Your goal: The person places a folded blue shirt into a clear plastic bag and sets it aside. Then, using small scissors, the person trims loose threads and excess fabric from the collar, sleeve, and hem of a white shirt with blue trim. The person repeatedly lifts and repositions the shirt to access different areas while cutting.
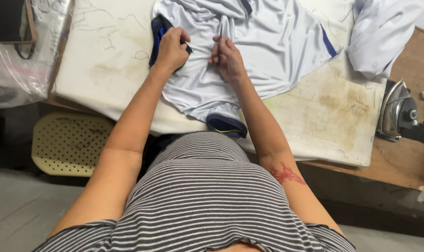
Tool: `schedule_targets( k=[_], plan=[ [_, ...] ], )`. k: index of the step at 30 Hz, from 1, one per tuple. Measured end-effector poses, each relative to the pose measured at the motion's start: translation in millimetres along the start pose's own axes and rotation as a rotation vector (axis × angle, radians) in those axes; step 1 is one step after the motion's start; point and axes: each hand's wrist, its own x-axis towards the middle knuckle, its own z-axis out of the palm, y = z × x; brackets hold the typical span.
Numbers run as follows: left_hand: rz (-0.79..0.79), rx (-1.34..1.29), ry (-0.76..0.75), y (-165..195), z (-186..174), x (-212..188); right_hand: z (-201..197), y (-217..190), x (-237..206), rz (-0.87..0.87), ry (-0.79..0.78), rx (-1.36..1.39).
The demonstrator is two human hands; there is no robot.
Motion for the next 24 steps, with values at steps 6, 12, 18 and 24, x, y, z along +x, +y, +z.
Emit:
schedule_targets(
  k=[6, 12, 18, 24],
  plan=[
    [0.131, 0.15, -0.003, 18, 2, 1, -9, -5, -17, -0.013, 0.002, -0.012],
    [0.043, 0.137, 0.09, 24, 2, 7, 1, 1, -21, -0.112, -0.006, -0.457],
    [-0.228, -0.253, -0.041, 8, -12, 14, 14, 20, -7, -0.339, 0.139, -1.089],
    [0.145, 0.116, 0.057, 24, -7, 8, 9, 15, -7, -0.247, 0.335, -0.808]
  ],
)
